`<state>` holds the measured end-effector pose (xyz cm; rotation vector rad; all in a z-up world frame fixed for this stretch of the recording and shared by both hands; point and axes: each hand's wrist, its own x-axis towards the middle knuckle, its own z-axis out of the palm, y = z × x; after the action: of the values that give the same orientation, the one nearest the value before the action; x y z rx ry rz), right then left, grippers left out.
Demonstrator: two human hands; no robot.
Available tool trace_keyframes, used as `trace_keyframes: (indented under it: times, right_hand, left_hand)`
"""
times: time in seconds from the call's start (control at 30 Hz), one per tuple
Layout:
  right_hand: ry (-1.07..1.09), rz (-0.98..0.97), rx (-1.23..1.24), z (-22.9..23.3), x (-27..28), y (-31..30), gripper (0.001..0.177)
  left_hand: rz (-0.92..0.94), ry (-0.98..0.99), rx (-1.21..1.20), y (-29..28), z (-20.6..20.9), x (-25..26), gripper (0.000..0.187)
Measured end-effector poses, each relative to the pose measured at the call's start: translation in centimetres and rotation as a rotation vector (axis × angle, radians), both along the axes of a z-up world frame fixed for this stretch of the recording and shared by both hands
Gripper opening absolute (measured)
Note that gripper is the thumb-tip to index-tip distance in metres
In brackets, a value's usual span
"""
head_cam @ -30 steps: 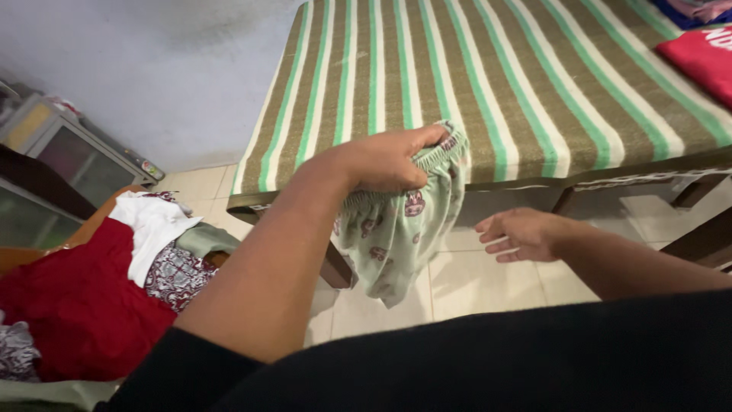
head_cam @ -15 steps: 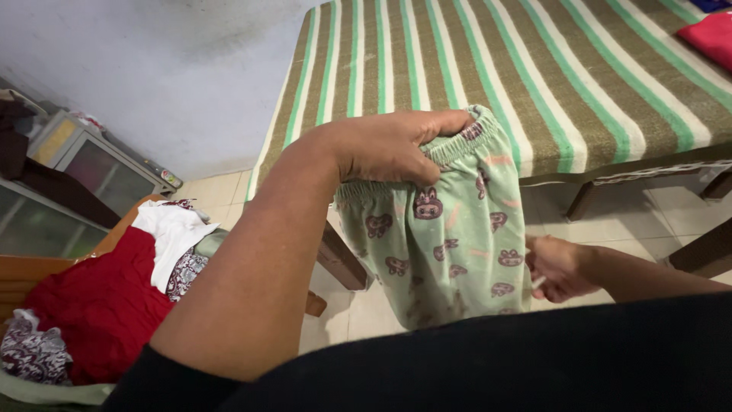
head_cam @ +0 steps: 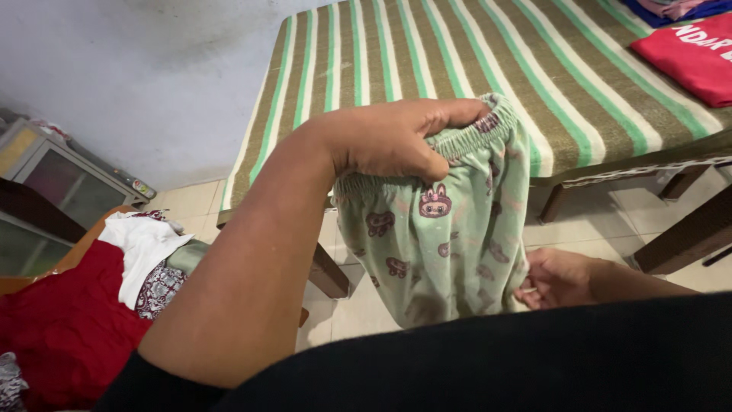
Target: The person folds a red shirt, a pair of patterned shorts, and another red shirt by hand on a striped bedspread.
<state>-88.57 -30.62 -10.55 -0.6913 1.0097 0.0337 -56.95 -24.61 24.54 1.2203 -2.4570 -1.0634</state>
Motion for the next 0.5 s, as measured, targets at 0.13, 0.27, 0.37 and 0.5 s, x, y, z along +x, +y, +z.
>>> trace_keyframes:
  times: [0.13, 0.27, 0.37, 0.5]
  right_hand:
    - [-0.133, -0.389, 0.074, 3.9, -2.7, -1.4, 0.039]
    - [-0.110, -0.470, -0.124, 2.7, -7.8, -4.8, 0.025]
    - [-0.201, -0.460, -0.196, 1.1, -12.4, -8.3, 0.035]
    - [-0.365, -0.350, -0.419, 3.3, -16.3, -10.3, 0.027]
  left_hand:
    - [-0.034, 0.017, -0.070, 0.3, 1.0, -0.1, 0.092]
    - [0.129, 0.123, 0.100, 0.6, 1.3, -0.4, 0.090]
    - [0.178, 0.088, -0.004, 0.4, 1.5, -0.4, 0.089]
    - [0.180, 0.188, 0.075, 0.6, 1.8, -0.6, 0.084]
